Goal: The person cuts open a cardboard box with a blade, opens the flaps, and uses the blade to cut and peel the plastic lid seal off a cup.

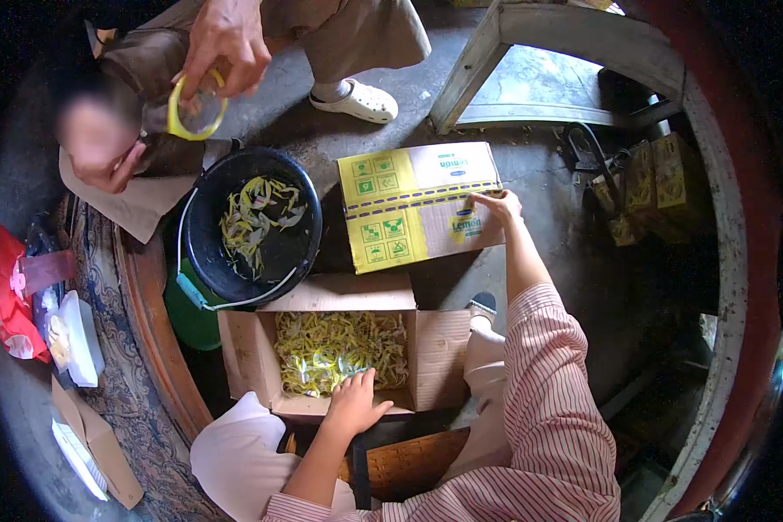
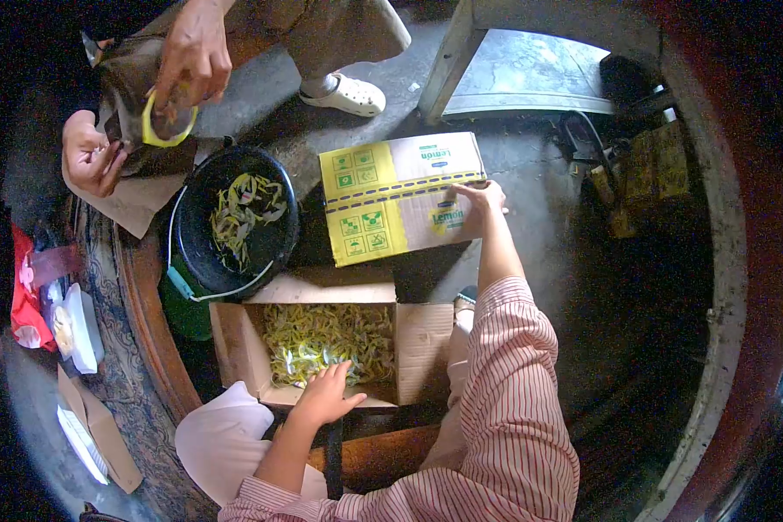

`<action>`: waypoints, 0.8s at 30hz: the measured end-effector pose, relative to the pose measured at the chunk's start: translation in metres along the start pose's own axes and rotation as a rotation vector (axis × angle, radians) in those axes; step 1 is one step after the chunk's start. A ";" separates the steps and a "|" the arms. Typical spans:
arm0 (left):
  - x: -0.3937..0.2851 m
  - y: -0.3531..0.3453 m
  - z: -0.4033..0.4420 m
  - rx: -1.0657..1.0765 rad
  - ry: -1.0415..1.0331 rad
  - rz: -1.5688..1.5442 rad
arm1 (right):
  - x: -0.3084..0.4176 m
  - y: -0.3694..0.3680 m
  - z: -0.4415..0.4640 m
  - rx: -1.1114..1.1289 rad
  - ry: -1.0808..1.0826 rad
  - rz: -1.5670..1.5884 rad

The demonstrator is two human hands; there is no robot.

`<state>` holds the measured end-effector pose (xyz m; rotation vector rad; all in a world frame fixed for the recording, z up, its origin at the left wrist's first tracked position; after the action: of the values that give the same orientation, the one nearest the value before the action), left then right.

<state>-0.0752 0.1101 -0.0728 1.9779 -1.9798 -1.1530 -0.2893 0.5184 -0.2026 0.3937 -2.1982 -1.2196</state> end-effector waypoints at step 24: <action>-0.008 0.013 -0.006 0.003 -0.001 0.001 | -0.010 0.030 -0.017 0.451 0.137 0.478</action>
<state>-0.0808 0.1131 -0.0579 1.9780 -1.9831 -1.1516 -0.2703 0.5288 -0.1739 0.1052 -2.2581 -0.4306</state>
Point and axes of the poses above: each hand's wrist, its own z-axis towards the middle knuckle, its own y-axis out of the back of the hand, x = y × z, the point moved 3 cm from there along z, towards the middle knuckle, and after that the axes turned 3 degrees about y, right-handed, at the moved point
